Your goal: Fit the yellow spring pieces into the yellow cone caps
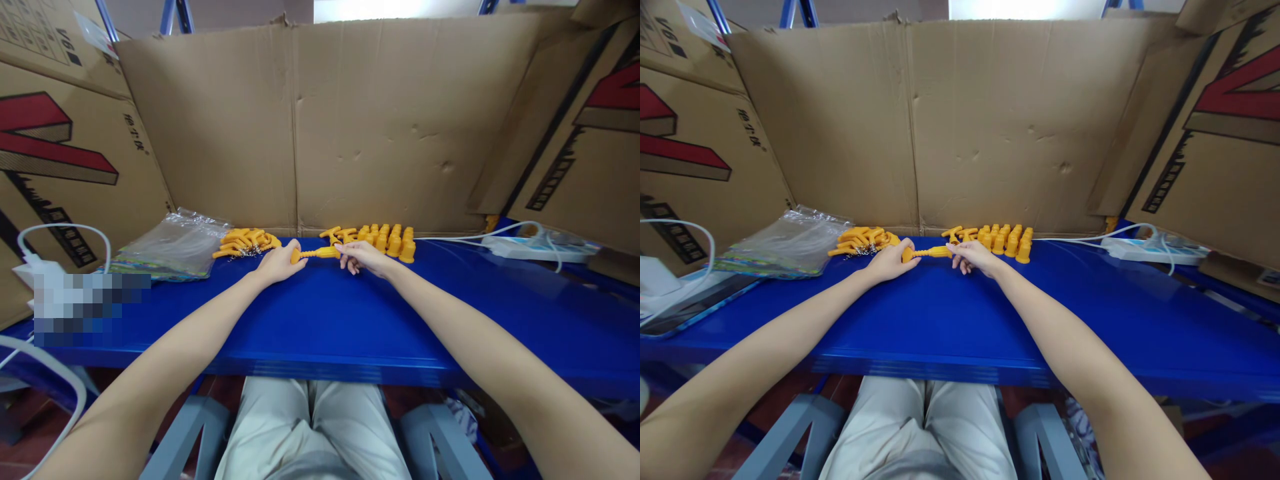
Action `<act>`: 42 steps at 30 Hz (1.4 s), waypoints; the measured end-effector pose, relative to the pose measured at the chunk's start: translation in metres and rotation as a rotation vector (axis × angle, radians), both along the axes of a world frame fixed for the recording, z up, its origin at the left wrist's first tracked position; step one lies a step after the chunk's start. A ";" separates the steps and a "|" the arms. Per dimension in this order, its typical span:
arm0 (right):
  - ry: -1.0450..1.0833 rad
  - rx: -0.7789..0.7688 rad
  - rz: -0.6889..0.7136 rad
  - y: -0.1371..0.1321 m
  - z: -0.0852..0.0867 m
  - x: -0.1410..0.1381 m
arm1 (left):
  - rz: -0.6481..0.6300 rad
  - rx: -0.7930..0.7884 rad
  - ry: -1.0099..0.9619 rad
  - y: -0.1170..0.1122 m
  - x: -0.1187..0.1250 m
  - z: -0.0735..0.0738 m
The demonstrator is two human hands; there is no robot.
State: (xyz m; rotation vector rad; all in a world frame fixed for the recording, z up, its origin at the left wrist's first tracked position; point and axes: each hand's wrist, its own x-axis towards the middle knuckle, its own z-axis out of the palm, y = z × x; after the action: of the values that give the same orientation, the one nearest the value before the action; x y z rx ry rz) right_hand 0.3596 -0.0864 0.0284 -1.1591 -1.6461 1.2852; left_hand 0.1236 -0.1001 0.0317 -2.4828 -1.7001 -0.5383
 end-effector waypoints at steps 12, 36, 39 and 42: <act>-0.228 0.678 -0.024 0.009 -0.011 -0.003 | -0.037 -0.017 -0.050 0.003 -0.001 -0.002; 0.101 -0.015 -0.011 -0.008 0.005 -0.017 | -0.026 0.098 0.068 -0.009 0.004 0.005; 0.114 -0.052 -0.015 -0.009 0.005 -0.018 | -0.029 0.094 0.057 -0.007 0.004 0.004; 0.139 -0.020 0.018 -0.008 0.004 -0.017 | -0.030 0.074 0.047 -0.006 0.004 0.004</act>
State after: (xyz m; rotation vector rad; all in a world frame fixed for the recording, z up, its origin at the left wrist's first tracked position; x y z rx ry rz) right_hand 0.3427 -0.0948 0.0322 -1.0444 -1.5486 1.3657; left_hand 0.1278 -0.1065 0.0354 -2.4530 -1.5994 -0.5315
